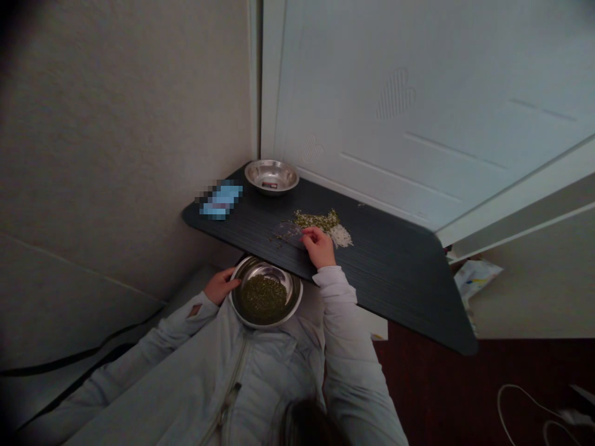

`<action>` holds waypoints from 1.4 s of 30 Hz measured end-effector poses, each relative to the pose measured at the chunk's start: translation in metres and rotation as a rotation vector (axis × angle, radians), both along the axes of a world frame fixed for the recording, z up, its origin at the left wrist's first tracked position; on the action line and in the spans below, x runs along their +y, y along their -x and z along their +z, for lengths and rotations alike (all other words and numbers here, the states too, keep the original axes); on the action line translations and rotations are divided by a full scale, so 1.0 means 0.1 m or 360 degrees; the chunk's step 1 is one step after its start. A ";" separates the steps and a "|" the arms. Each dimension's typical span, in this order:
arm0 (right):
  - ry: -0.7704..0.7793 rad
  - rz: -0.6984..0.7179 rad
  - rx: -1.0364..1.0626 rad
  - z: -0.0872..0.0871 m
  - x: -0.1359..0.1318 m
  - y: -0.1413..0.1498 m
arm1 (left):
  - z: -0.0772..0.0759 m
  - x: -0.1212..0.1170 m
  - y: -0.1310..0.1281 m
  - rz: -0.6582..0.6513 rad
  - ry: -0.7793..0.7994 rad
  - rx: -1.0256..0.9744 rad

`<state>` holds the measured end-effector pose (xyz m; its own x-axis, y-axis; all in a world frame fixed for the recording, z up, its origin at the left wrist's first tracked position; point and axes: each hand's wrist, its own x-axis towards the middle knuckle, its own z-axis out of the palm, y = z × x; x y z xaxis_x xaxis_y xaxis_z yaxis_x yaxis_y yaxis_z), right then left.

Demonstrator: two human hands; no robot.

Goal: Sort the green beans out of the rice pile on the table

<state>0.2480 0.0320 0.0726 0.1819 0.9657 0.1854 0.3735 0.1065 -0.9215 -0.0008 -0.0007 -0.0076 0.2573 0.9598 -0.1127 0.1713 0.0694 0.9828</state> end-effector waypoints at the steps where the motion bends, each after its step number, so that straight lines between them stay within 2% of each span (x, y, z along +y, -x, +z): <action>1: 0.0007 0.0001 -0.0002 0.01 0.00 0.00 | 0.00 0.00 0.00 0.0004 -0.0003 -0.0001; 15: 0.0025 0.0154 -0.0084 0.00 -0.02 0.03 | 0.00 0.02 -0.01 0.0034 0.0023 0.0061; 25: 0.0079 0.0249 -0.0077 -0.04 -0.01 0.02 | -0.07 0.02 -0.02 0.0079 0.0030 0.0045; 30: 0.0070 0.0286 -0.0114 -0.05 0.00 0.00 | -0.04 0.02 -0.03 0.0071 0.0039 -0.0002; 42: 0.0126 0.0288 -0.0237 -0.02 -0.02 0.00 | -0.10 0.03 -0.02 0.0076 0.0041 -0.0015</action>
